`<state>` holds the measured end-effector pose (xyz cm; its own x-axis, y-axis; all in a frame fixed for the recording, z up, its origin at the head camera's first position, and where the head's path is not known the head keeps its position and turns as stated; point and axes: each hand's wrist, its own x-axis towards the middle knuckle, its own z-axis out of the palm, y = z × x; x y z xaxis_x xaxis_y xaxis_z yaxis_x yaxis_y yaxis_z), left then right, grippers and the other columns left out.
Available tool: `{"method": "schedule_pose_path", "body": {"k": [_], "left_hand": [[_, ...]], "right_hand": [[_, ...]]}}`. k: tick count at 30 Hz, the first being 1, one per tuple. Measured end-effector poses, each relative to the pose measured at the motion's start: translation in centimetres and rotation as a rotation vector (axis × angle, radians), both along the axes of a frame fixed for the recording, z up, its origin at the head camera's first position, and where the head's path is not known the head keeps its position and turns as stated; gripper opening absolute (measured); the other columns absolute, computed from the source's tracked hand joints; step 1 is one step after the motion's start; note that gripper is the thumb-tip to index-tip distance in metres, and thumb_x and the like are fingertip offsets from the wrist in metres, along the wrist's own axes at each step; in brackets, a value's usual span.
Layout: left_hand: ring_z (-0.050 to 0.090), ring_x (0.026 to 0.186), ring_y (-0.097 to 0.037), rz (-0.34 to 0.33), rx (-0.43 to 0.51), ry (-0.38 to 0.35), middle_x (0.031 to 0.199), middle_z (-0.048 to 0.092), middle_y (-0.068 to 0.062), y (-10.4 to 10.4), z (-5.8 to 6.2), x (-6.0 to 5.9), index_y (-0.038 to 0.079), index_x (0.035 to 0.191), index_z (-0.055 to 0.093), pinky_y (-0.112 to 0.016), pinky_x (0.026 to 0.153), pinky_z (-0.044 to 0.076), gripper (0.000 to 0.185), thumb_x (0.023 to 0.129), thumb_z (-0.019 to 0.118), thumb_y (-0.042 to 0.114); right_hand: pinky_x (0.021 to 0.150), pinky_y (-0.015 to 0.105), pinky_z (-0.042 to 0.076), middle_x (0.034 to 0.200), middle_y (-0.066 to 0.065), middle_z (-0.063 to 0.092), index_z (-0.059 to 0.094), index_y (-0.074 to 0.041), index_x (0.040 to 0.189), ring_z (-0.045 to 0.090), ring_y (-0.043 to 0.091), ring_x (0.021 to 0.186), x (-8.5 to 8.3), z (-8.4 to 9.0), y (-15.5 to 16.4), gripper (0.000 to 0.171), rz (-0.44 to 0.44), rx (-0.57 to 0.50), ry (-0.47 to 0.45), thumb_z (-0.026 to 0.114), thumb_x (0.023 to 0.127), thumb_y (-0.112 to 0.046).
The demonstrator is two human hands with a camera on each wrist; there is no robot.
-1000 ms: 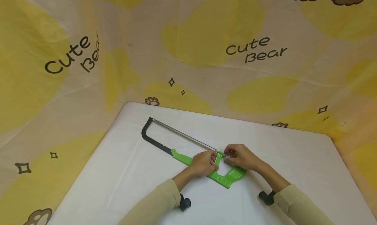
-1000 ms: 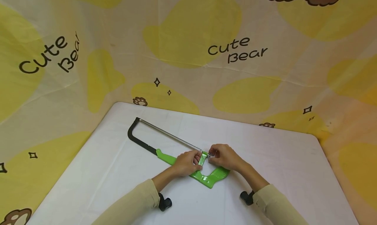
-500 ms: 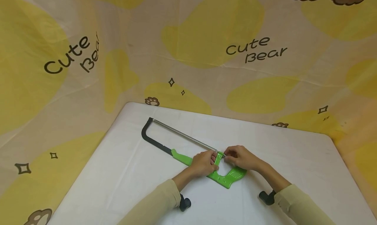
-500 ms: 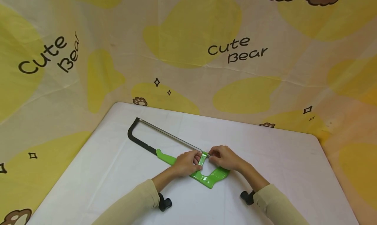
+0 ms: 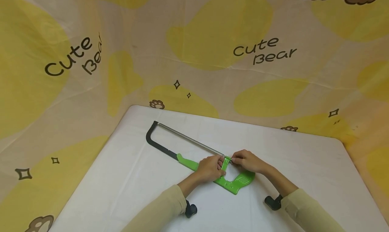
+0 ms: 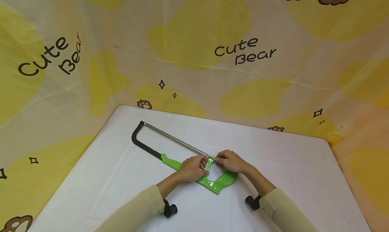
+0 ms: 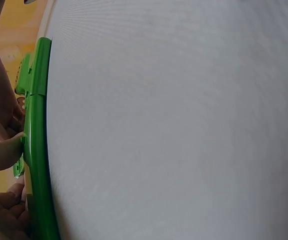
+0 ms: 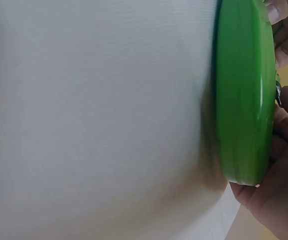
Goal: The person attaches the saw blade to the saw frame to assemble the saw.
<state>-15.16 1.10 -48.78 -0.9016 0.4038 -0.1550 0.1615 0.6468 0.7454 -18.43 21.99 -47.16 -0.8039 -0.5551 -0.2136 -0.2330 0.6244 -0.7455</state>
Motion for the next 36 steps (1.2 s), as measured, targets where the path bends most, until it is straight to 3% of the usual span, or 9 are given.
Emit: {"method": "schedule_pose_path", "body": {"k": [6,14,21,27,30,36], "left_hand": [[0.053,0.079,-0.005,0.002,0.0,0.001,0.084,0.058,0.009,-0.1,0.1,0.0,0.009,0.11,0.062,-0.031,0.079,0.041,0.033,0.083,0.08,0.017],[0.053,0.079,-0.005,0.0,0.006,0.001,0.085,0.059,0.009,0.0,0.1,0.1,0.009,0.11,0.062,-0.029,0.079,0.042,0.033,0.083,0.08,0.016],[0.053,0.078,-0.005,0.002,0.009,0.007,0.084,0.058,0.009,-0.1,0.1,0.1,0.009,0.108,0.062,-0.029,0.078,0.041,0.032,0.083,0.08,0.016],[0.052,0.078,-0.005,0.002,0.004,0.006,0.084,0.058,0.008,0.0,0.2,0.1,0.008,0.109,0.062,-0.03,0.078,0.041,0.032,0.083,0.08,0.016],[0.052,0.078,-0.006,0.005,0.005,0.009,0.084,0.058,0.008,0.0,0.3,0.1,0.009,0.109,0.062,-0.03,0.078,0.041,0.032,0.083,0.08,0.016],[0.054,0.08,-0.006,0.012,0.009,0.009,0.085,0.059,0.007,0.0,0.4,0.2,0.01,0.109,0.062,-0.031,0.08,0.041,0.033,0.082,0.08,0.017]], "right_hand": [[0.071,0.03,0.045,0.083,0.004,0.06,0.067,0.001,0.094,0.052,0.017,0.078,-0.2,0.3,-0.6,0.024,-0.007,-0.001,-0.078,0.046,0.101,-0.007],[0.069,0.029,0.043,0.082,0.004,0.057,0.066,0.002,0.094,0.05,0.017,0.077,-0.1,0.6,-0.8,0.025,-0.008,0.02,-0.089,0.044,0.102,-0.005],[0.065,0.03,0.04,0.079,0.0,0.054,0.066,-0.004,0.095,0.048,0.015,0.073,0.4,0.6,-0.8,0.025,-0.016,0.089,0.007,0.044,0.104,-0.011],[0.06,0.027,0.039,0.073,-0.002,0.051,0.062,-0.004,0.097,0.047,0.013,0.068,0.6,0.7,-0.5,0.019,0.021,0.071,0.052,0.046,0.103,-0.011],[0.059,0.026,0.041,0.074,-0.003,0.052,0.059,-0.004,0.103,0.048,0.011,0.067,0.6,0.8,-0.4,0.009,0.044,0.076,0.1,0.055,0.097,-0.009],[0.062,0.027,0.044,0.082,-0.001,0.056,0.056,-0.008,0.105,0.049,0.011,0.07,0.9,0.5,-0.4,0.03,0.046,0.152,0.255,0.076,0.083,-0.007]]}}
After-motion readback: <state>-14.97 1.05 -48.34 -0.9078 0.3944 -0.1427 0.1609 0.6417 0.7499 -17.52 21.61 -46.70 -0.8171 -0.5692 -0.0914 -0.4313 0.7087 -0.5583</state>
